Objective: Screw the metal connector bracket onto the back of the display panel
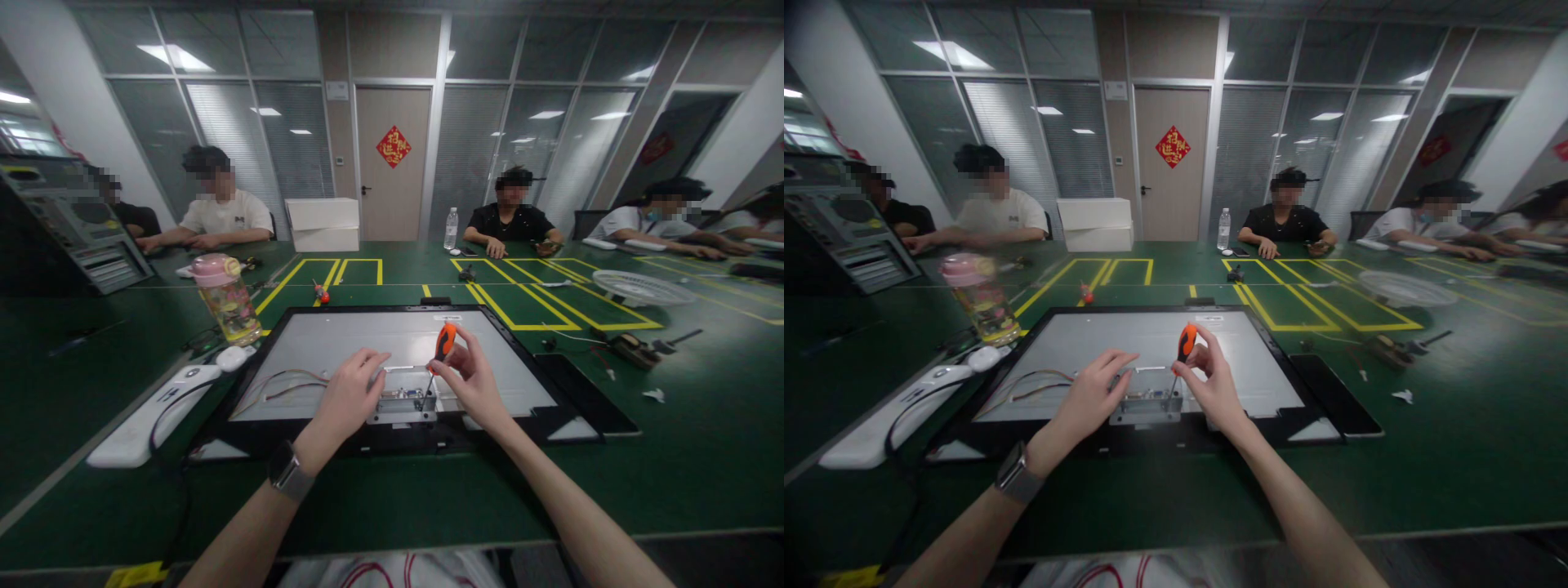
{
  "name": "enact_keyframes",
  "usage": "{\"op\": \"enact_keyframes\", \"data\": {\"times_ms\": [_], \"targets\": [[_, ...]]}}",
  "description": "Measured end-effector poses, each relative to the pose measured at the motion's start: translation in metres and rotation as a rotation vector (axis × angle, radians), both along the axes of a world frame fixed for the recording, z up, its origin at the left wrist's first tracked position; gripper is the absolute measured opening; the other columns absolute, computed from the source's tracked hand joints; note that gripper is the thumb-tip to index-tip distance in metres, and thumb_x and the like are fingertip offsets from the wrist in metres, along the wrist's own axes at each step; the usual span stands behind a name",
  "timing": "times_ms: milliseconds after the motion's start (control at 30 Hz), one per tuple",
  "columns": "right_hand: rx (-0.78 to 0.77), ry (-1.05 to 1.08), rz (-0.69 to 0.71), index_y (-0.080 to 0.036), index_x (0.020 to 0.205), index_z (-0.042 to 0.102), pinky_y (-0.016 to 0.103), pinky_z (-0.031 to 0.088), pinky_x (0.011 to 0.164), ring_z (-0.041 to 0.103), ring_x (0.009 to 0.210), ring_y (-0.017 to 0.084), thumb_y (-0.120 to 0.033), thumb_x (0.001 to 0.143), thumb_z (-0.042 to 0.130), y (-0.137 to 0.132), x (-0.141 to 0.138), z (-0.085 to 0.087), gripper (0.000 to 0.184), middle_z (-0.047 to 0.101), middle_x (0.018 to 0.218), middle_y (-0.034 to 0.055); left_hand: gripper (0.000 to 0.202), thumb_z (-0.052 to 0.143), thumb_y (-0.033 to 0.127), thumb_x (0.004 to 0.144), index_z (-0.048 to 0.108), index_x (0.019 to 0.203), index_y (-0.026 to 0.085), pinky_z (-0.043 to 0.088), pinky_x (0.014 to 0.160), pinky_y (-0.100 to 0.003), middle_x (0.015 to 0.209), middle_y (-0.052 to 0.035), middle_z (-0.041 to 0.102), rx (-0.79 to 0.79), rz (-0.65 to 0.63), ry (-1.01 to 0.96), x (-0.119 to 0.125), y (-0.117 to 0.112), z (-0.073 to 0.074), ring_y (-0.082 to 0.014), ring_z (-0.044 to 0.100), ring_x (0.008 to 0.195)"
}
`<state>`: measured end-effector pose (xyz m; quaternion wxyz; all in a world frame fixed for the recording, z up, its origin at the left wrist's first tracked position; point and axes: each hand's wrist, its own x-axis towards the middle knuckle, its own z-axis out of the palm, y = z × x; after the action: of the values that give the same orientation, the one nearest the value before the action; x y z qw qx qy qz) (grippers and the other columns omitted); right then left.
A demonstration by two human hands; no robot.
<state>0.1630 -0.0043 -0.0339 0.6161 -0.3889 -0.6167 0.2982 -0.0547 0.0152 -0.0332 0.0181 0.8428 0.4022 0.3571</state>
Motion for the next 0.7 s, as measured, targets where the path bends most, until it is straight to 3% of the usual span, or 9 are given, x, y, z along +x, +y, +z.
{"op": "enact_keyframes", "data": {"times_ms": [167, 300, 433, 700], "targets": [[0.029, -0.043, 0.017, -0.032, 0.137, 0.036, 0.036, 0.05, 0.075, 0.058, 0.068, 0.017, -0.026, 0.081, 0.065, 0.0, -0.001, -0.002, 0.064, 0.056, 0.075, -0.0041, 0.029, 0.049, 0.018, 0.089, 0.06, 0.115, 0.019, 0.05, 0.087, -0.035, 0.104, -0.007, 0.062, -0.006, 0.016, -0.06, -0.006, 0.006, -0.002, -0.0194, 0.061, 0.096], [0.034, -0.021, -0.016, -0.03, 0.133, 0.04, 0.036, 0.049, 0.071, 0.056, 0.064, 0.017, -0.026, 0.079, 0.067, 0.001, 0.0, 0.0, 0.061, 0.055, 0.071, -0.0049, 0.016, 0.053, 0.017, 0.088, 0.067, 0.096, 0.02, 0.051, 0.086, -0.031, 0.103, -0.0058, 0.063, -0.067, -0.158, -0.097, 0.002, 0.0, -0.002, -0.0174, 0.062, 0.095], [0.03, 0.097, -0.088, -0.029, 0.129, 0.042, 0.035, 0.05, 0.07, 0.056, 0.063, 0.017, -0.028, 0.077, 0.068, 0.004, 0.005, 0.003, 0.058, 0.054, 0.068, -0.0057, 0.011, 0.06, 0.012, 0.083, 0.068, 0.083, 0.02, 0.05, 0.088, -0.031, 0.105, -0.0041, 0.062, -0.11, -0.278, 0.045, 0.015, -0.006, -0.003, -0.017, 0.061, 0.097], [0.013, 0.257, -0.179, -0.027, 0.128, 0.041, 0.035, 0.053, 0.072, 0.062, 0.065, 0.017, -0.029, 0.074, 0.069, 0.01, 0.011, 0.006, 0.061, 0.058, 0.066, -0.0067, 0.009, 0.063, 0.017, 0.084, 0.07, 0.08, 0.02, 0.048, 0.086, -0.035, 0.106, -0.0046, 0.061, -0.018, -0.299, 0.26, 0.025, -0.004, -0.005, -0.0199, 0.058, 0.098]]}}
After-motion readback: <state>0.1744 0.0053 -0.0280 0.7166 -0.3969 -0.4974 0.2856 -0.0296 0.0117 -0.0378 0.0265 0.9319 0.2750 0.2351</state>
